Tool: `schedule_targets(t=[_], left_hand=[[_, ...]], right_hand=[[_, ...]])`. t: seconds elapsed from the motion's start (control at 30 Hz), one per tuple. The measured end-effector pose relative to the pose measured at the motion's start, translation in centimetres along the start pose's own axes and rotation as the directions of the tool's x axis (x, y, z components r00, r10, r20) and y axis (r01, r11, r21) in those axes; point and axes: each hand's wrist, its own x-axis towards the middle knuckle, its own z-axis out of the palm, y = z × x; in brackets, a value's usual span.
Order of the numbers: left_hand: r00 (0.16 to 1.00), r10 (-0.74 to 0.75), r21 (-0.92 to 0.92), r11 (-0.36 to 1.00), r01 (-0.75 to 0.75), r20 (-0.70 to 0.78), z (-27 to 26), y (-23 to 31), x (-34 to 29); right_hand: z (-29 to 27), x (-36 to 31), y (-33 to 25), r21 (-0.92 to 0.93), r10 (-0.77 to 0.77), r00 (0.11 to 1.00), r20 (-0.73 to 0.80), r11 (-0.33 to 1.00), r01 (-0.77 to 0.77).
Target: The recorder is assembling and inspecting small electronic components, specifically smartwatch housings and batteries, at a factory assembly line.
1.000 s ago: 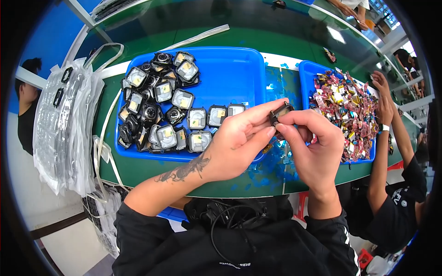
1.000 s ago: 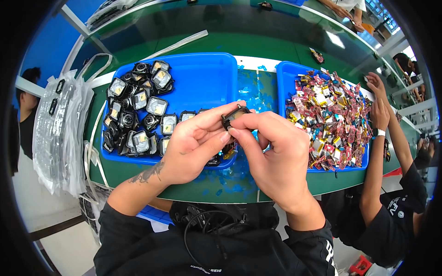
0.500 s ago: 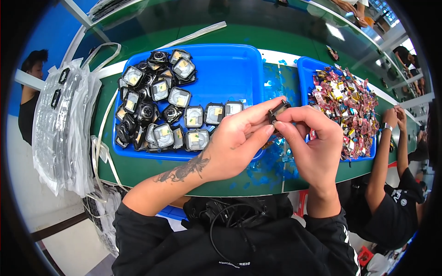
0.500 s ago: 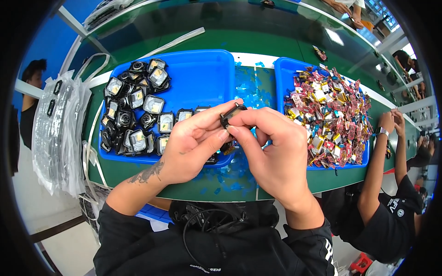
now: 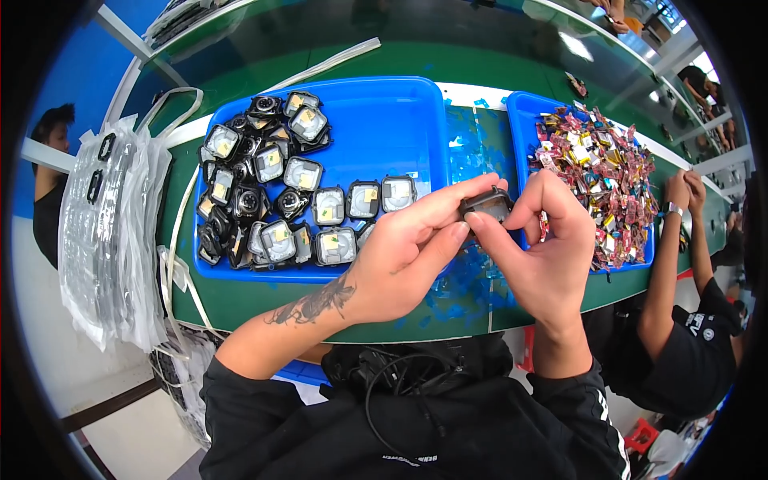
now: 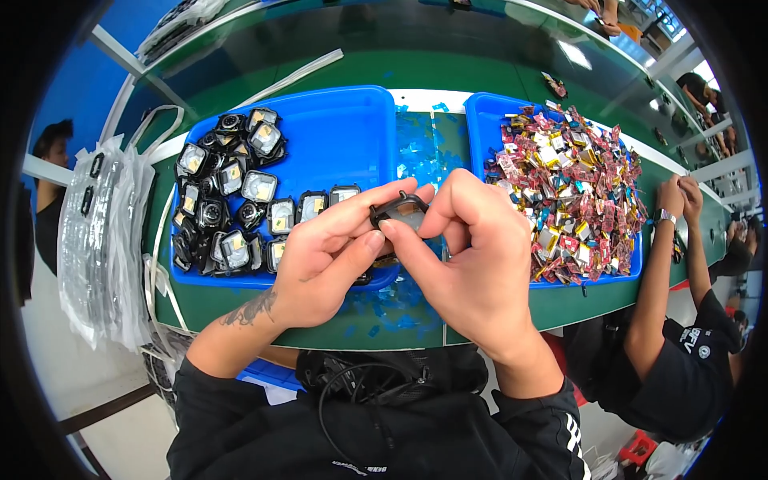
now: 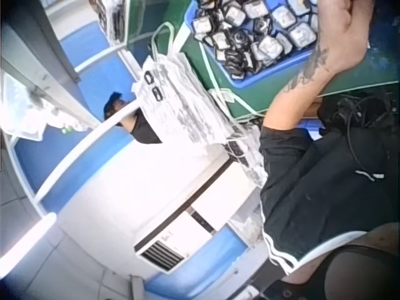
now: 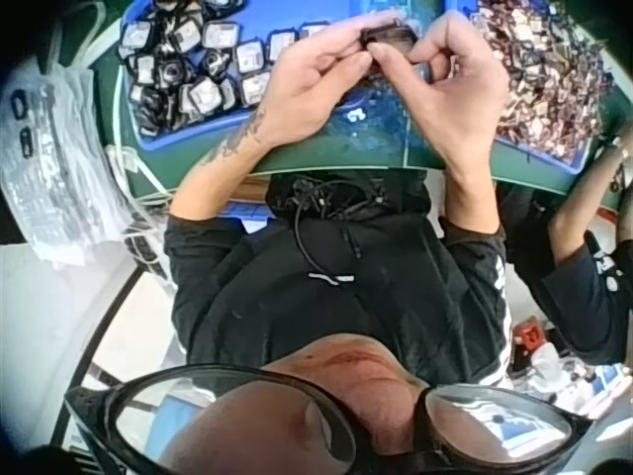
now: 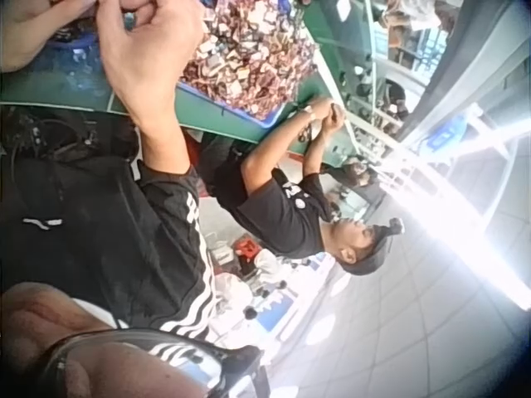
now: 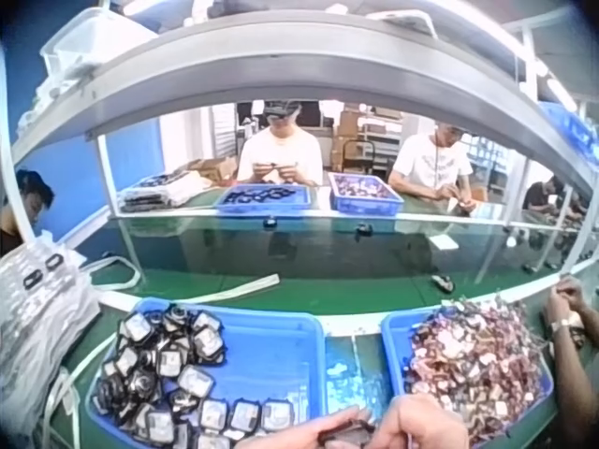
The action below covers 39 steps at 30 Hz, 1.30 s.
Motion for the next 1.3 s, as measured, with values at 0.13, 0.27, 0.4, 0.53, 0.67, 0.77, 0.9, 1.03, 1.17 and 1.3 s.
schedule_targets(t=[0.13, 0.27, 0.4, 0.53, 0.67, 0.77, 0.9, 1.03, 1.17, 1.3], left_hand=[[1.0, -0.003, -0.117, 0.993, 0.005, 0.014, -0.1, -0.6, 0.4], [0.982, 0.067, -0.378, 0.917, -0.13, -0.175, 0.9, -0.6, 0.9], [0.982, 0.102, -0.372, 0.915, -0.155, -0.16, 0.2, -0.7, 0.9], [0.991, 0.125, 0.504, 0.854, -0.127, 0.037, -0.9, 1.2, 0.3], [0.894, 0.446, 0.563, 0.732, -0.384, 0.029, -0.5, 0.5, 0.5], [0.92, 0.39, 0.58, 0.742, -0.336, 0.035, -0.9, 0.1, 0.4], [0.926, 0.376, 0.546, 0.768, -0.337, 0.041, -1.1, -0.1, 0.3], [0.99, 0.13, 0.362, 0.926, -0.102, -0.053, -0.4, 0.3, 0.2], [0.993, -0.07, 0.104, 0.991, 0.08, -0.1, -0.3, 0.2, 0.2], [0.989, -0.122, -0.022, 0.992, 0.121, -0.078, 0.1, 0.0, 0.3]], right_hand=[[0.4, 0.3, 0.7, 0.176, 0.016, 0.998, -0.065, 0.984, -0.004], [-0.3, -1.8, 1.4, 0.579, 0.184, 0.982, -0.035, 0.805, -0.13], [-0.1, -2.6, 1.6, 0.494, 0.2, 0.973, 0.113, 0.838, -0.23], [-0.9, -2.1, 1.7, 0.633, 0.232, 0.959, 0.163, 0.721, -0.282], [-1.5, -1.8, 1.9, 0.688, 0.213, 0.951, 0.224, 0.657, -0.309], [-1.5, -2.2, 1.6, 0.712, 0.214, 0.947, 0.238, 0.625, -0.32], [-1.2, -2.3, 1.6, 0.66, 0.192, 0.956, 0.22, 0.693, -0.291], [-1.6, -1.9, 1.4, 0.414, 0.165, 0.964, 0.207, 0.878, -0.239], [-1.7, -1.8, 2.2, 0.595, 0.21, 0.907, 0.365, 0.697, -0.401], [0.0, -2.3, 1.5, 0.543, 0.238, 0.963, 0.127, 0.796, -0.269]])
